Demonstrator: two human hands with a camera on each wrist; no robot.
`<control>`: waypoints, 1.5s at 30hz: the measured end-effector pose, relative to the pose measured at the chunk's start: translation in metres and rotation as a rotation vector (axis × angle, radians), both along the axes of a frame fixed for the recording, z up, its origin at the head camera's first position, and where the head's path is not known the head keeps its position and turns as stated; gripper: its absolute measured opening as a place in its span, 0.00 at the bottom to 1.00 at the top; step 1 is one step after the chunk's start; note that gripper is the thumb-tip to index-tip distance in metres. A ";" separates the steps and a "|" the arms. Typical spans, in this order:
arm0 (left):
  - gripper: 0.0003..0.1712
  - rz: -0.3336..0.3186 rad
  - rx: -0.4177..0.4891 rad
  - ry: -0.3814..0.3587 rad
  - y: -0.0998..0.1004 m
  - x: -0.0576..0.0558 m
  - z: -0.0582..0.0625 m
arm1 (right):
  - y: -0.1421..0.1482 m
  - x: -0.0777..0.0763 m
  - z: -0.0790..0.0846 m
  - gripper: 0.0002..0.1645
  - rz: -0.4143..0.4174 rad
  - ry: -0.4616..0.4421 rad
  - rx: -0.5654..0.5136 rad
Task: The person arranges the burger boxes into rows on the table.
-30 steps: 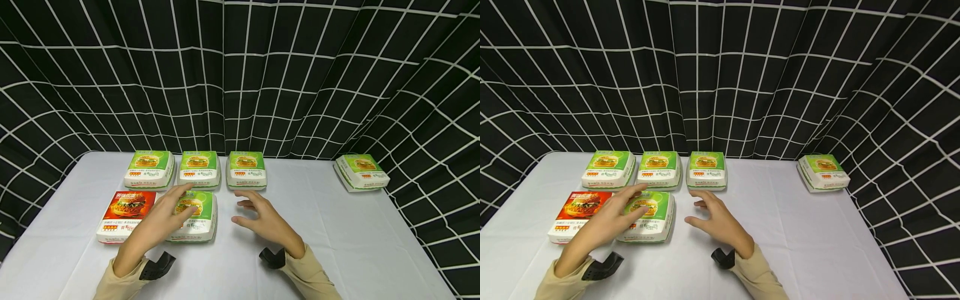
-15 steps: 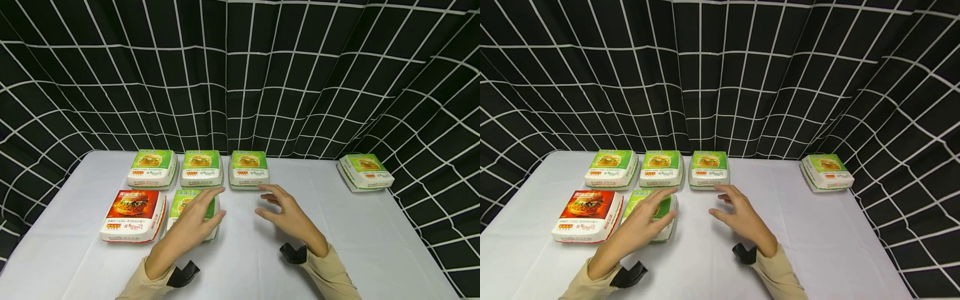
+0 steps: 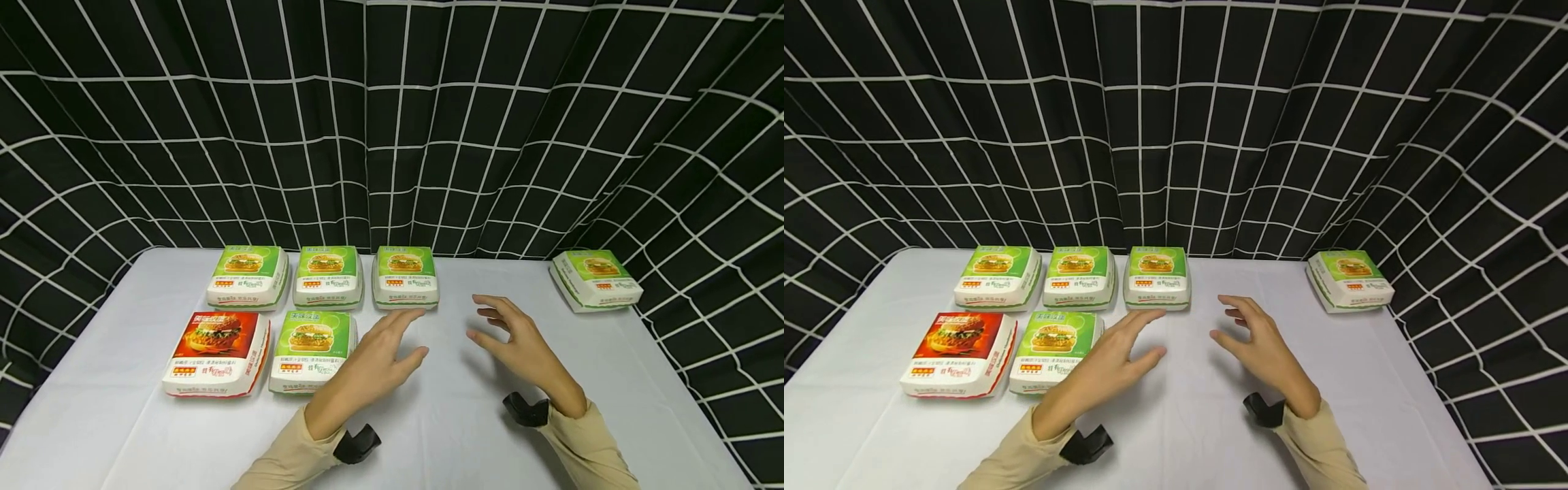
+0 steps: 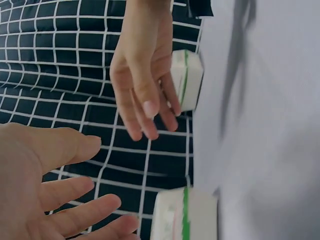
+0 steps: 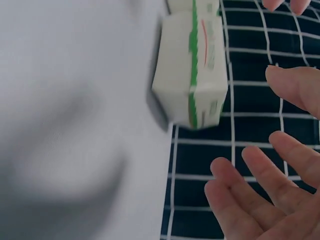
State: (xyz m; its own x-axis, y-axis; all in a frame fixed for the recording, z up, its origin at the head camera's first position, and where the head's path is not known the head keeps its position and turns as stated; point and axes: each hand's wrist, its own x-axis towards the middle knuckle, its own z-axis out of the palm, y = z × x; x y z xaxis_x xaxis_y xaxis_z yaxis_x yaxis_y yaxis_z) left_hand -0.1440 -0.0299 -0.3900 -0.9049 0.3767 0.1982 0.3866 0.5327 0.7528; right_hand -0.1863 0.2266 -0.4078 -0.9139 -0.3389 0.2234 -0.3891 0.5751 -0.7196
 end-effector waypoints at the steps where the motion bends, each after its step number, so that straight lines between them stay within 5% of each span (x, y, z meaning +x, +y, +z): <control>1: 0.32 -0.005 0.000 -0.005 0.005 -0.001 -0.001 | 0.004 -0.001 0.000 0.32 -0.006 0.013 0.003; 18: 0.33 -0.070 -0.097 -0.009 0.070 -0.027 -0.019 | 0.075 -0.023 -0.004 0.27 -0.188 0.206 0.051; 33: 0.35 -0.081 -0.136 -0.051 0.105 -0.054 -0.037 | 0.132 -0.040 -0.001 0.29 -0.332 0.170 0.139; 45: 0.36 -0.067 -0.126 -0.057 0.125 -0.062 -0.040 | 0.180 -0.062 -0.004 0.26 -0.402 0.183 0.132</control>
